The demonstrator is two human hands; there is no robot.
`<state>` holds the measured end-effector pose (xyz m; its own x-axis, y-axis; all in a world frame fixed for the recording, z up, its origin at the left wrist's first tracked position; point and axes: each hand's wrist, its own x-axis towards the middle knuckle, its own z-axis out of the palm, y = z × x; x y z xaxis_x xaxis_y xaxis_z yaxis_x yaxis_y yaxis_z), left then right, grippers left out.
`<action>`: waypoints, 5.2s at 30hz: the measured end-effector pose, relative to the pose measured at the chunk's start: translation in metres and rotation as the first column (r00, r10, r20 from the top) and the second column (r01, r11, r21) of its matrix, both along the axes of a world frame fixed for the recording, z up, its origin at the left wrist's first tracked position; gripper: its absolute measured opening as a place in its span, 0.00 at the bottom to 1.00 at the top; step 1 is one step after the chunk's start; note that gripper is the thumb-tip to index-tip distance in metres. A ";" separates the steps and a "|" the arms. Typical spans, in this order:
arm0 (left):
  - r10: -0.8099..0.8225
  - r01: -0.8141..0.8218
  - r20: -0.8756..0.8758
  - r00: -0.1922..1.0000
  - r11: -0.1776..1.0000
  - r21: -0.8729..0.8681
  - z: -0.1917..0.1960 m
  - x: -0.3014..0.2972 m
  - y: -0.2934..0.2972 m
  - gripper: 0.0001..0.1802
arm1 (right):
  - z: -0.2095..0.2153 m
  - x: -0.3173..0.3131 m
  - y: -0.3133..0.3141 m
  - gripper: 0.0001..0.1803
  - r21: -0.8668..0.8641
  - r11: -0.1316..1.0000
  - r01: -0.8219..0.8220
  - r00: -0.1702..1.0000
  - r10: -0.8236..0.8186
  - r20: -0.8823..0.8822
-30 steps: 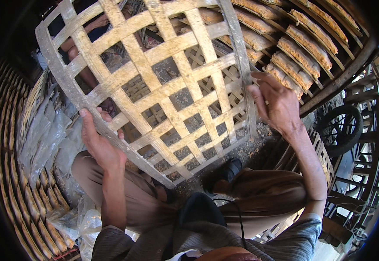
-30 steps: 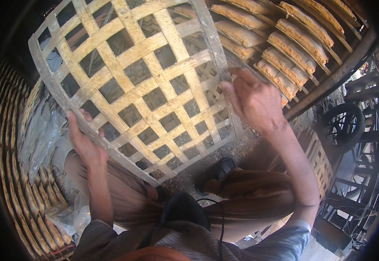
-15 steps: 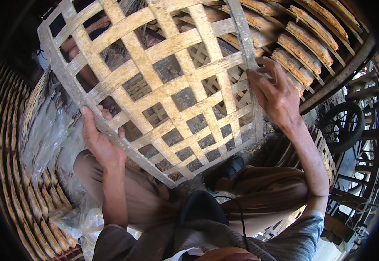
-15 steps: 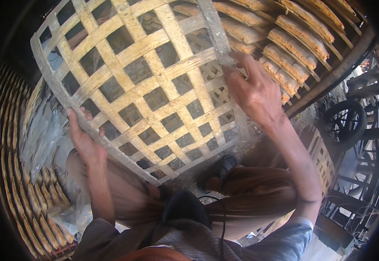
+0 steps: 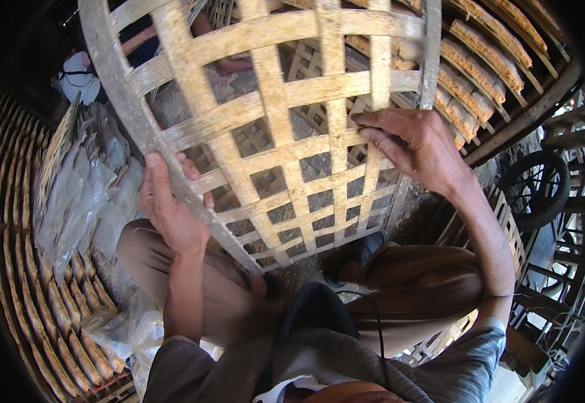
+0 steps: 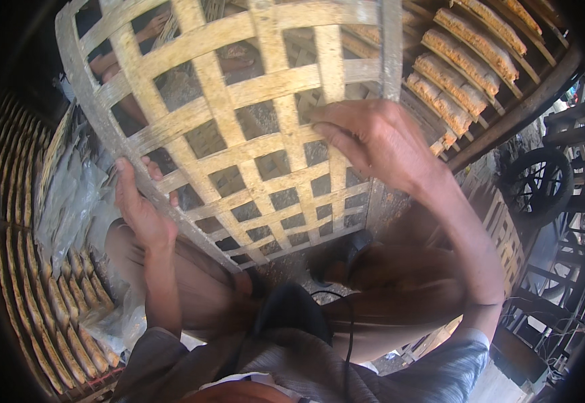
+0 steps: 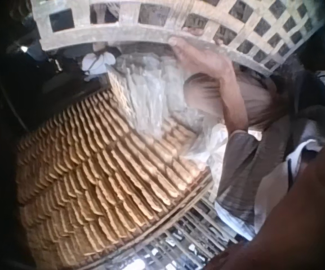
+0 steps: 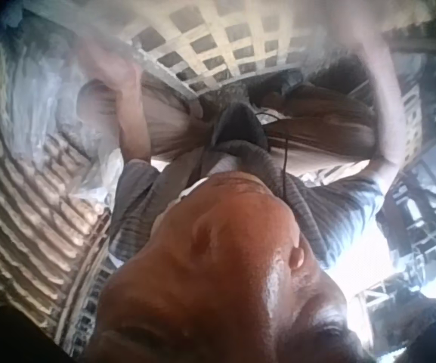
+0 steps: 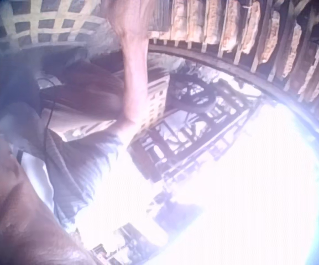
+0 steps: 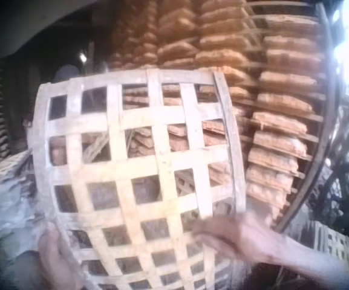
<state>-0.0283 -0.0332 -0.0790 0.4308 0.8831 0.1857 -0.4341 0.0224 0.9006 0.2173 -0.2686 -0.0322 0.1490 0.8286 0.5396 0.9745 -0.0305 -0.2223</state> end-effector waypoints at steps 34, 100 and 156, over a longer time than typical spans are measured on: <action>0.166 -0.079 -0.234 0.958 0.937 0.341 -0.003 -0.009 0.057 0.12 | -0.011 0.063 -0.036 0.34 0.019 0.765 0.644 0.619 -0.506 -0.600; 0.808 -0.026 -0.582 0.093 0.586 0.810 0.093 -0.415 -0.016 0.13 | 0.097 -0.452 0.348 0.20 -0.385 0.007 -0.923 0.105 0.966 -0.236; 0.650 -0.402 -0.343 0.677 0.718 0.568 0.076 -0.318 0.042 0.16 | 0.107 -0.326 0.348 0.20 -0.186 0.455 -0.871 0.491 0.818 -0.298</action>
<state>-0.3467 0.0091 -0.0025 0.0516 0.8686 0.4928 0.2518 -0.4888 0.8353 -0.1091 0.0793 0.0748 -0.6573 0.6885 0.3065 0.5090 0.7055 -0.4932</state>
